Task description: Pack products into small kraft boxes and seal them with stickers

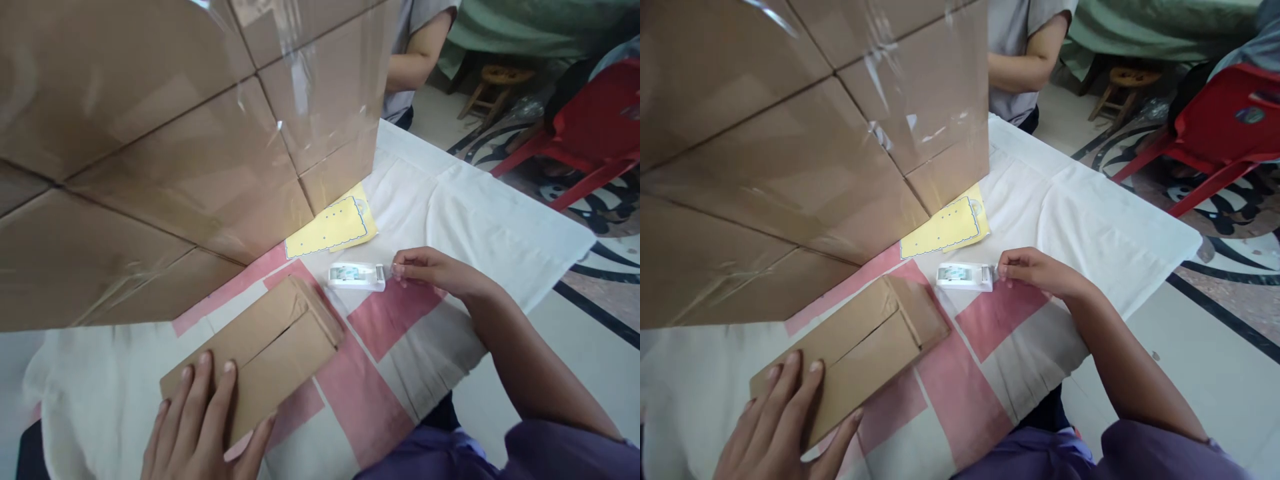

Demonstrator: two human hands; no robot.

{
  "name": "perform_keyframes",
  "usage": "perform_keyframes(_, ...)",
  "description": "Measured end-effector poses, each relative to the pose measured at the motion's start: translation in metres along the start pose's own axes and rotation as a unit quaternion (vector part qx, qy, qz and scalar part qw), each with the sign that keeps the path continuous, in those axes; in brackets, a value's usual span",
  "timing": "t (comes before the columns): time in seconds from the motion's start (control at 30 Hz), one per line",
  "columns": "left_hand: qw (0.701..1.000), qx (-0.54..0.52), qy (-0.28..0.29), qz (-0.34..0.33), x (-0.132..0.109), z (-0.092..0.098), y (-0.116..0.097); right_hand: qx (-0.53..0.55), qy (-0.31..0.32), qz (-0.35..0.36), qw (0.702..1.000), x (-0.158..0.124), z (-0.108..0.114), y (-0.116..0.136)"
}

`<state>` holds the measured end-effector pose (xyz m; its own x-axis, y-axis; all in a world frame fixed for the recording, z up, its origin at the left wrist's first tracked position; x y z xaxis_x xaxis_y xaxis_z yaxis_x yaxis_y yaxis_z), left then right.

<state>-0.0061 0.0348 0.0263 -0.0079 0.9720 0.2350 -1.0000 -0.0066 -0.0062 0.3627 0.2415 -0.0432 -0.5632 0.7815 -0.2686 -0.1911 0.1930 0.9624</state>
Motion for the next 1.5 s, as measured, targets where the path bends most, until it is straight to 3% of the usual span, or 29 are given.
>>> perform_keyframes(0.1, 0.999, 0.026, -0.004, -0.038, 0.009, 0.01, 0.002, 0.019, -0.005, 0.006, 1.0, -0.015, -0.027, 0.027)
perform_keyframes(0.27, 0.972, -0.163, 0.036, -0.163, 0.039, 0.023, 0.009, -0.035, 0.07, 0.041, 0.996, -0.031, -0.087, 0.088)
perform_keyframes(0.4, 0.962, -0.207, 0.053, -0.167, 0.05, 0.02, 0.007, -0.085, 0.093, 0.062, 0.99, -0.023, -0.118, 0.119)
perform_keyframes(0.53, 0.965, -0.207, 0.036, -0.155, 0.046, 0.015, 0.006, -0.128, 0.105, 0.048, 0.985, -0.002, -0.136, 0.126)
perform_keyframes(0.67, 0.967, -0.21, 0.032, -0.142, 0.044, 0.011, 0.007, -0.124, 0.063, -0.006, 0.99, 0.022, -0.145, 0.13)
perform_keyframes(0.9, 0.968, -0.218, 0.041, -0.114, 0.043, 0.008, 0.007, -0.126, 0.045, -0.136, 0.982, 0.039, -0.152, 0.151)
perform_keyframes(1.2, 0.965, -0.235, 0.034, -0.106, 0.042, 0.006, 0.005, -0.166, 0.024, -0.203, 0.965, 0.052, -0.158, 0.163)
perform_keyframes(1.4, 0.966, -0.234, 0.055, -0.098, 0.041, 0.004, 0.005, -0.224, -0.015, -0.256, 0.94, 0.058, -0.164, 0.165)
perform_keyframes(1.5, 0.968, -0.226, 0.069, -0.088, 0.04, 0.003, 0.003, -0.299, -0.001, -0.273, 0.914, 0.061, -0.162, 0.168)
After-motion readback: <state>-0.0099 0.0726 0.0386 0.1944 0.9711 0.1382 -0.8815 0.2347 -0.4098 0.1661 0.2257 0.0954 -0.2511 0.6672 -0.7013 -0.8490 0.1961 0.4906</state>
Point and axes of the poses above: each hand's wrist, its own x-axis towards the middle knuckle, its own z-axis out of the back of the hand, y = z × x, the point moved 2 cm from there along x, towards the middle knuckle, and after that the axes turned 5 degrees about z, right-handed, at the moved point
